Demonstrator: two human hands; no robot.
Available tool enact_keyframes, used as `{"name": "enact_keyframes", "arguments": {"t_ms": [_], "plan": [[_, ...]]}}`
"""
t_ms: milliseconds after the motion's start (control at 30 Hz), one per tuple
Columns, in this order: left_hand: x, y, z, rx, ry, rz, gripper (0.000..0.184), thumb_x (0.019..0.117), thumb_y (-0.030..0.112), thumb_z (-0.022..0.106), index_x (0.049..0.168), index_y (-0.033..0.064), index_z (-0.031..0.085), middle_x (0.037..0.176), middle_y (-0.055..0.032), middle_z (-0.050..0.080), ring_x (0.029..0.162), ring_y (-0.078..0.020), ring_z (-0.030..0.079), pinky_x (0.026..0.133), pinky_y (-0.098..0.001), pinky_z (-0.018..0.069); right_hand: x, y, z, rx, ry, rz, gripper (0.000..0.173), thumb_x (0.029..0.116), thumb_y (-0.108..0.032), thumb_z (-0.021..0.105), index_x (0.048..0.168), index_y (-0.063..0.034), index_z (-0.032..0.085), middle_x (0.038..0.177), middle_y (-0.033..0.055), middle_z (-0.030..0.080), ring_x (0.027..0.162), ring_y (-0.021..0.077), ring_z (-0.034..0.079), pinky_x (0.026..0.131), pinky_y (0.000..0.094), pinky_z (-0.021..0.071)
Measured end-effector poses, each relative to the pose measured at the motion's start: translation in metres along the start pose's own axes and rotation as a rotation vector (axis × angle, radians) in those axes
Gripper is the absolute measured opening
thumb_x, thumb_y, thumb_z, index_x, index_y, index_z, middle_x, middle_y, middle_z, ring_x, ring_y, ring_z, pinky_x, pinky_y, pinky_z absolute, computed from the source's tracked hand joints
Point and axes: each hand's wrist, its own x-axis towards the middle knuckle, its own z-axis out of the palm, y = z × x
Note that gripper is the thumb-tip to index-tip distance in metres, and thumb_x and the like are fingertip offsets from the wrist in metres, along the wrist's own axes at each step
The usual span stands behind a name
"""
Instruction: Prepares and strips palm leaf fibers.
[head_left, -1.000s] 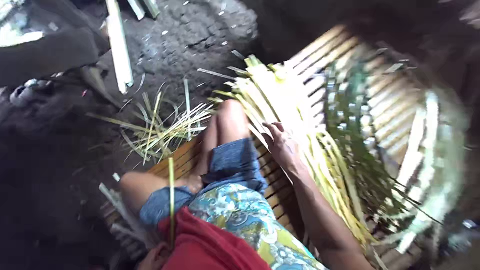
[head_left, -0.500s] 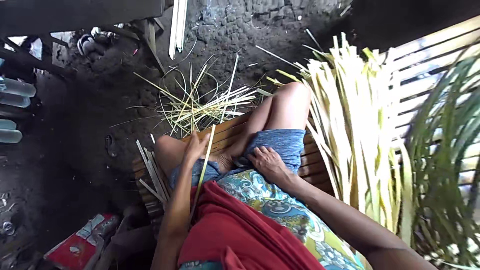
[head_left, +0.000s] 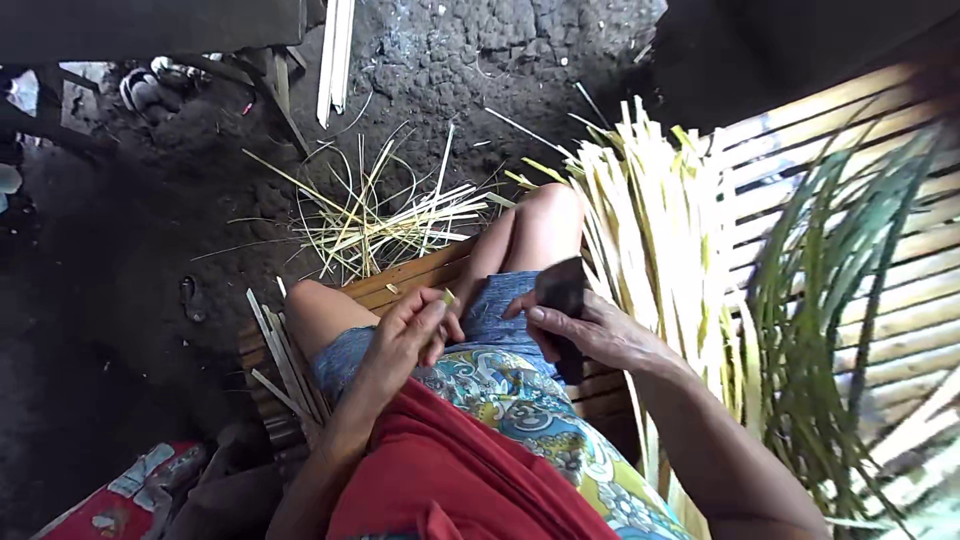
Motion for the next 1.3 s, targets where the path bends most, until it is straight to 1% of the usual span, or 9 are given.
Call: {"name": "enact_keyframes", "arguments": {"t_ms": [67,133,167,267,367,500,733,1000,1300], "plan": [[-0.018,0.006,0.012,0.003,-0.029,0.075,0.024,0.1098,0.016,0.042,0.114,0.005,0.062,0.081,0.0029,0.07,0.055,0.0041,0.053,0.051,-0.0114,0.0442,0.004,-0.019,0.006,-0.05,-0.009,0.11,0.022,0.1045,-0.028,0.05,0.109,-0.0142,0.066,0.059,-0.0078,0.058,0.046,0.0009,0.055,0.045,0.0156,0.0485],[-0.029,0.008,0.021,-0.016,-0.03,0.119,0.017,0.1078,0.014,0.049,0.113,0.0046,0.062,0.082,0.0021,0.072,0.056,0.0045,0.054,0.052,-0.011,0.0441,0.007,-0.031,0.006,-0.183,-0.059,0.138,0.02,0.1031,-0.025,0.054,0.117,-0.0138,0.063,0.065,-0.0077,0.06,0.05,0.0,0.056,0.048,0.0154,0.0489],[-0.033,0.009,0.024,-0.043,-0.01,0.134,0.014,0.1065,0.012,0.051,0.111,0.0045,0.062,0.083,0.0012,0.072,0.055,0.0047,0.054,0.051,-0.0108,0.044,0.007,-0.038,0.005,-0.206,-0.112,0.143,0.021,0.1035,-0.019,0.053,0.121,-0.0125,0.061,0.071,-0.0067,0.063,0.054,0.0005,0.058,0.051,0.0159,0.0497],[-0.038,0.015,0.028,-0.114,0.057,0.17,0.008,0.1052,0.01,0.053,0.106,0.0079,0.061,0.086,0.001,0.071,0.054,0.0047,0.054,0.05,-0.01,0.0463,0.003,-0.054,0.011,-0.086,-0.226,0.044,0.019,0.103,-0.011,0.045,0.115,-0.0118,0.059,0.082,-0.0035,0.07,0.057,0.0025,0.061,0.051,0.0159,0.0517],[-0.038,0.018,0.03,-0.165,0.083,0.187,0.007,0.1042,0.01,0.056,0.102,0.01,0.063,0.078,0.0023,0.066,0.052,0.0031,0.055,0.049,-0.0109,0.0486,-0.004,-0.062,0.029,-0.002,-0.145,-0.132,0.019,0.1032,-0.012,0.044,0.106,-0.0111,0.063,0.076,-0.005,0.068,0.055,0.0007,0.059,0.049,0.0142,0.0506],[-0.036,0.017,0.034,-0.197,0.092,0.185,0.009,0.1031,0.008,0.056,0.098,0.011,0.064,0.071,0.0031,0.064,0.051,0.0018,0.056,0.05,-0.0125,0.05,-0.01,-0.063,0.043,0.064,-0.099,-0.224,0.018,0.1039,-0.012,0.045,0.097,-0.0108,0.062,0.071,-0.0075,0.062,0.056,-0.0025,0.057,0.05,0.0111,0.0479],[-0.036,0.014,0.037,-0.212,0.1,0.212,0.01,0.1028,0.009,0.057,0.096,0.0111,0.064,0.069,0.0028,0.063,0.051,0.0009,0.057,0.05,-0.0134,0.0514,-0.012,-0.061,0.044,0.04,-0.118,-0.257,0.013,0.1056,-0.013,0.045,0.106,-0.0104,0.057,0.074,-0.0072,0.062,0.058,-0.0028,0.056,0.051,0.0103,0.0476],[-0.039,0.014,0.037,-0.235,0.1,0.211,0.01,0.1028,0.008,0.057,0.095,0.0106,0.063,0.068,0.0028,0.062,0.05,0.0014,0.055,0.049,-0.0127,0.0498,-0.012,-0.063,0.043,-0.031,-0.15,-0.293,0.011,0.1067,-0.014,0.045,0.108,-0.0101,0.055,0.075,-0.0074,0.06,0.059,-0.0039,0.056,0.053,0.0096,0.0481],[-0.043,0.009,0.037,-0.181,0.094,0.359,0.006,0.1012,0.011,0.062,0.095,0.0123,0.064,0.08,0.0045,0.062,0.055,0.0029,0.053,0.051,-0.0123,0.0489,-0.015,-0.077,0.042,-0.098,-0.228,-0.26,0.009,0.106,-0.012,0.045,0.111,-0.0082,0.052,0.074,-0.0068,0.056,0.059,-0.0049,0.054,0.052,0.009,0.0473]]}}
